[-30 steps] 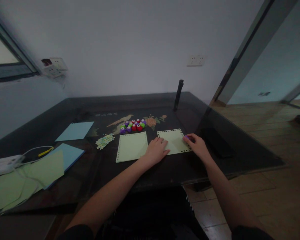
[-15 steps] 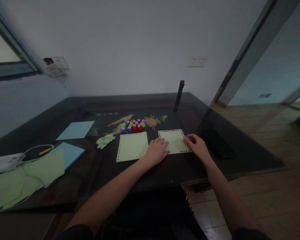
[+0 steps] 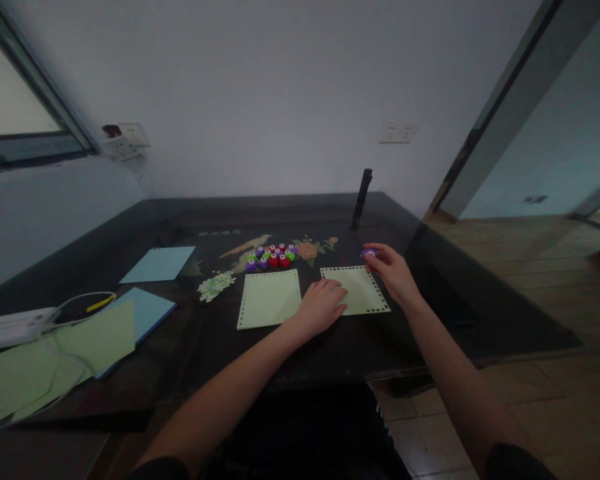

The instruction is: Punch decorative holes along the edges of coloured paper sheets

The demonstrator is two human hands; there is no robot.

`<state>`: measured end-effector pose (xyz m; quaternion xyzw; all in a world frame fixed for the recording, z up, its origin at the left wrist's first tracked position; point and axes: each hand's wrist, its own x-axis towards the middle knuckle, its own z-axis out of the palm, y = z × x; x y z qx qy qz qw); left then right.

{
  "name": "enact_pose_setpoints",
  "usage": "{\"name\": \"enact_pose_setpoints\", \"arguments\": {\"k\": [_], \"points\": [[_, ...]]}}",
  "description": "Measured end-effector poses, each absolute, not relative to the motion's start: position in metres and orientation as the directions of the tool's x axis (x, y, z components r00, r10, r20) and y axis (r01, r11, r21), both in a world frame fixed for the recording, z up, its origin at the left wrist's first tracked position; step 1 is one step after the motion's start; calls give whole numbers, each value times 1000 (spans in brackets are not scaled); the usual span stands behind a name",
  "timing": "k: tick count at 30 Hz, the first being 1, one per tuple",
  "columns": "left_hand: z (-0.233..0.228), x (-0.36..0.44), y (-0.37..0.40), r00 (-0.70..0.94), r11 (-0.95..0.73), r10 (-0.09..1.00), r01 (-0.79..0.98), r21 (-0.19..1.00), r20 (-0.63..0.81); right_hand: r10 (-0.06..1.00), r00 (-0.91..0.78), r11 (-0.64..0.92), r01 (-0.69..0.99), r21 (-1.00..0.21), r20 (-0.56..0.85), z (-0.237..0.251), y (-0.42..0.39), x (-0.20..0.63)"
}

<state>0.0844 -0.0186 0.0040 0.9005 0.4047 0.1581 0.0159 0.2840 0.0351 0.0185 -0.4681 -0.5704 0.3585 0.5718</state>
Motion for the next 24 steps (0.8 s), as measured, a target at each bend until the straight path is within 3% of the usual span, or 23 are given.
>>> {"name": "enact_pose_setpoints", "arguments": {"k": [3, 7, 13, 18, 24], "points": [[3, 86, -20, 672, -719, 692, 677, 158, 265, 936, 57, 329, 195, -924, 346, 12, 76, 275], [-2, 87, -20, 699, -736, 676, 659, 155, 235, 951, 92, 225, 454, -862, 296, -6, 126, 268], [-10, 88, -19, 709, -742, 669, 655, 144, 224, 935, -25, 205, 853, -480, 354, -29, 152, 271], [-12, 91, -19, 712, -741, 671, 654, 152, 205, 922, -127, 241, 927, -286, 365, -36, 156, 276], [-12, 90, -19, 712, -737, 676, 656, 164, 191, 930, -131, 234, 932, -278, 344, -36, 155, 277]]}}
